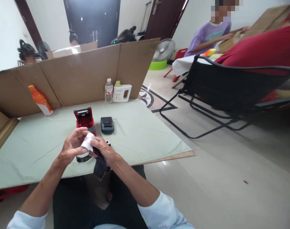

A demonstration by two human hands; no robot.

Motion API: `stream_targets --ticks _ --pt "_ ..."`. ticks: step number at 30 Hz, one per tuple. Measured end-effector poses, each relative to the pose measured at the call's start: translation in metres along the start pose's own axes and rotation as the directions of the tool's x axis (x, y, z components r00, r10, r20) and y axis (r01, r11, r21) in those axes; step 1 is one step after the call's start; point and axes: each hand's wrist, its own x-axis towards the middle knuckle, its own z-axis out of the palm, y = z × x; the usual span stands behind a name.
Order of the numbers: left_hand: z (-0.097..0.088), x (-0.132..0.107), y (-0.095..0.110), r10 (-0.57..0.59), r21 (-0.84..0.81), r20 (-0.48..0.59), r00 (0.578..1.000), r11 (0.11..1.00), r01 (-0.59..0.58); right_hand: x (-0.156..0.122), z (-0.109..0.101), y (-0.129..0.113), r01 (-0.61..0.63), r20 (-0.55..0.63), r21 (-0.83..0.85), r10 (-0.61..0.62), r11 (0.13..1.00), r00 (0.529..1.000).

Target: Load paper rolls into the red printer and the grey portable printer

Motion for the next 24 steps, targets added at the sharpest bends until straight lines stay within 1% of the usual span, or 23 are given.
stream_targets --ticks 1,2,3,4,5,6,7,8,9,10,12,14,15,17,18,19,22,24 --pt "-0.001 -0.001 -0.001 -0.001 -0.001 0.012 1.000 1.000 0.001 0.000 -0.001 0.000 -0.009 -0.005 -0.014 0.009 1.000 1.000" --pt "-0.003 0.000 0.001 -0.012 0.065 0.057 0.998 0.998 0.008 -0.001 -0.003 -0.001 -0.025 -0.014 -0.051 0.025 0.998 1.000" --pt "-0.006 0.002 0.007 -0.037 0.186 0.115 0.993 0.982 0.015 -0.001 -0.005 -0.002 -0.047 -0.026 -0.104 0.045 0.993 0.999" --pt "-0.009 0.004 0.015 -0.062 0.331 0.173 0.983 0.944 0.002 -0.002 -0.007 -0.003 -0.067 -0.037 -0.164 0.062 0.984 0.997" --pt "-0.011 0.006 0.025 -0.084 0.465 0.220 0.972 0.885 -0.029 -0.002 -0.009 -0.005 -0.081 -0.045 -0.221 0.073 0.972 0.996" --pt "-0.013 0.009 0.034 -0.093 0.563 0.265 0.960 0.823 -0.076 -0.002 -0.011 -0.005 -0.087 -0.049 -0.267 0.076 0.960 0.996" --pt "-0.014 0.010 0.042 -0.095 0.626 0.301 0.949 0.770 -0.122 -0.003 -0.012 -0.006 -0.084 -0.050 -0.296 0.073 0.952 0.996" --pt "-0.014 0.011 0.048 -0.092 0.657 0.327 0.940 0.737 -0.156 -0.003 -0.013 -0.006 -0.077 -0.047 -0.303 0.066 0.950 0.997" --pt "-0.013 0.011 0.051 -0.085 0.663 0.339 0.937 0.728 -0.174 -0.003 -0.013 -0.005 -0.069 -0.042 -0.292 0.060 0.954 0.997" --pt "-0.012 0.010 0.051 -0.078 0.652 0.334 0.939 0.739 -0.170 -0.004 -0.013 -0.004 -0.066 -0.035 -0.267 0.059 0.961 0.998" --pt "-0.009 0.005 0.044 -0.070 0.597 0.274 0.959 0.794 -0.113 -0.005 -0.010 -0.001 -0.071 -0.023 -0.202 0.067 0.977 0.997" --pt "-0.006 -0.002 0.031 -0.048 0.485 0.190 0.981 0.873 -0.051 -0.007 -0.008 0.002 -0.067 -0.018 -0.147 0.065 0.987 0.998" --pt "-0.005 -0.005 0.025 -0.027 0.413 0.151 0.988 0.910 -0.038 -0.008 -0.006 0.003 -0.062 -0.019 -0.130 0.060 0.990 0.998" --pt "-0.004 -0.009 0.018 -0.003 0.310 0.119 0.993 0.950 -0.034 -0.010 -0.005 0.003 -0.058 -0.031 -0.120 0.054 0.991 0.998" --pt "-0.003 -0.010 0.019 -0.006 0.311 0.129 0.992 0.950 -0.034 -0.011 -0.004 0.002 -0.065 -0.039 -0.130 0.060 0.989 0.997" --pt "-0.003 -0.009 0.021 -0.019 0.351 0.152 0.988 0.936 -0.036 -0.012 -0.004 0.000 -0.076 -0.048 -0.150 0.070 0.986 0.996" --pt "-0.004 -0.005 0.038 -0.060 0.546 0.248 0.967 0.833 -0.088 -0.013 -0.005 -0.004 -0.091 -0.066 -0.230 0.078 0.969 0.995" --pt "-0.004 -0.003 0.047 -0.053 0.598 0.283 0.958 0.791 -0.133 -0.014 -0.005 -0.004 -0.081 -0.061 -0.253 0.068 0.964 0.996"
